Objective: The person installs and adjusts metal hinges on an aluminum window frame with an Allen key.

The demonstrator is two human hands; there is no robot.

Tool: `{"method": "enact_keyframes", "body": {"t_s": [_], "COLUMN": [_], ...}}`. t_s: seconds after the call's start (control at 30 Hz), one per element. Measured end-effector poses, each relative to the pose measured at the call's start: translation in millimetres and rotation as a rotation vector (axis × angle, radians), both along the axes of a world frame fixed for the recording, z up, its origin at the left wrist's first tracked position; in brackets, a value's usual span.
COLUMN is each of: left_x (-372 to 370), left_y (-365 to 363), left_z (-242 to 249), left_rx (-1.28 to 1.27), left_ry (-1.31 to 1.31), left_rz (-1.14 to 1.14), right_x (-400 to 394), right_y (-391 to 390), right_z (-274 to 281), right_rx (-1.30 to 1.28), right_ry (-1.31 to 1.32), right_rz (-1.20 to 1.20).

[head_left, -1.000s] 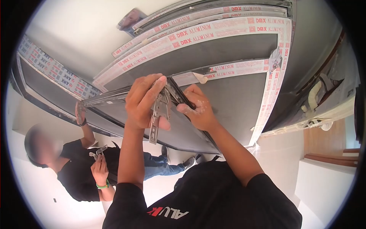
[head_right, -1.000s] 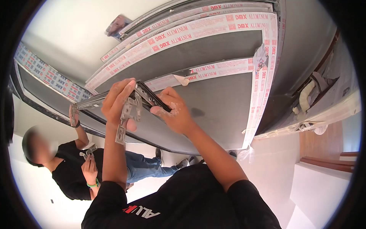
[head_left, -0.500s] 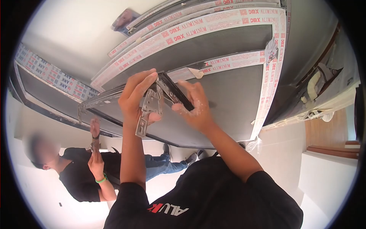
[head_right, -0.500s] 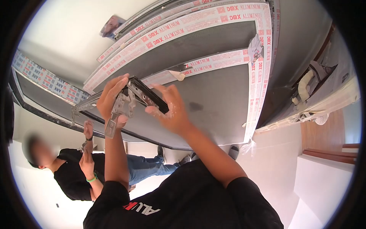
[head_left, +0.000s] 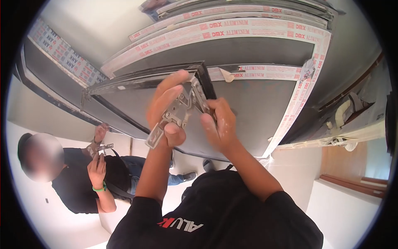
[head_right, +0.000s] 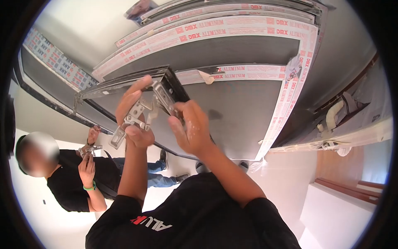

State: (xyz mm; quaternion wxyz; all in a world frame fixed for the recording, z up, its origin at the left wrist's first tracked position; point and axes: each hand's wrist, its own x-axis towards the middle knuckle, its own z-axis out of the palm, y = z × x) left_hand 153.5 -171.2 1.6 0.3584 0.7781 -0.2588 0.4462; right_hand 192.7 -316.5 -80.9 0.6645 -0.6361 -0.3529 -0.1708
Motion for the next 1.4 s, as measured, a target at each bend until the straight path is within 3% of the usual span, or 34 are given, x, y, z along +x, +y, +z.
{"method": "enact_keyframes", "body": {"t_s": [0.03,0.07,0.2,0.27,0.33,0.4,0.57,0.7,0.87,0.93,1.0,1.07,1.2,1.3,1.4], "left_x": [-3.5,-15.8,-55.4,-67.4,-69.9,-74.8,-77.5,-78.6,-78.2,-80.1,-87.3,-94.0,-104.8,-123.5,-140.1], "left_y": [-8.4,-16.7,-26.9,-18.0,-23.8,-16.9,-16.9,-16.9,-8.2,-22.3,-34.7,-48.7,-38.9,-23.2,-13.3], "left_z": [-9.7,-12.6,-7.9,-8.7,-0.9,3.5,-3.4,-6.2,-23.5,-34.8,-38.8,-51.6,-58.0,-69.8,-72.4], "left_rx": [-0.178,-0.188,-0.679,-0.569,-0.57,-0.267,-0.28,-0.32,-0.461,-0.728,-0.991,-1.039,-1.06,-0.828,-0.857], "left_ry": [-0.016,-0.017,0.193,0.346,0.311,0.361,0.316,0.369,0.486,0.522,0.536,0.578,0.576,0.569,0.492], "left_rz": [-0.109,-0.095,-0.077,-0.148,-0.116,0.006,0.033,0.01,-0.015,-0.093,-0.343,-0.389,-0.389,-0.264,-0.258], "right_x": [-8.3,-16.4,-41.8,-46.9,-43.3,-41.0,-47.3,-49.9,-48.0,-50.4,-53.6,-55.0,-43.8,-34.2,-12.3], "right_y": [-6.1,-10.5,-19.0,-20.0,-15.4,-13.5,-14.6,-13.1,-19.6,-24.4,-23.3,-29.1,-24.4,-28.3,-45.2], "right_z": [5.7,7.5,0.1,-2.7,-8.1,-9.3,-11.7,-13.7,1.8,-2.8,-4.6,-8.6,1.2,9.5,24.6], "right_rx": [0.041,0.081,0.01,-0.048,-0.055,-0.056,-0.075,-0.035,-0.178,-0.25,-0.303,-0.301,-0.333,-0.365,-0.402], "right_ry": [0.011,0.024,0.076,0.075,-0.041,-0.157,-0.188,-0.196,0.188,0.188,0.165,0.12,0.018,-0.064,-0.127], "right_rz": [0.068,0.135,0.279,0.372,0.353,0.327,0.307,0.28,0.332,0.274,0.276,0.364,0.314,0.304,0.247]}}
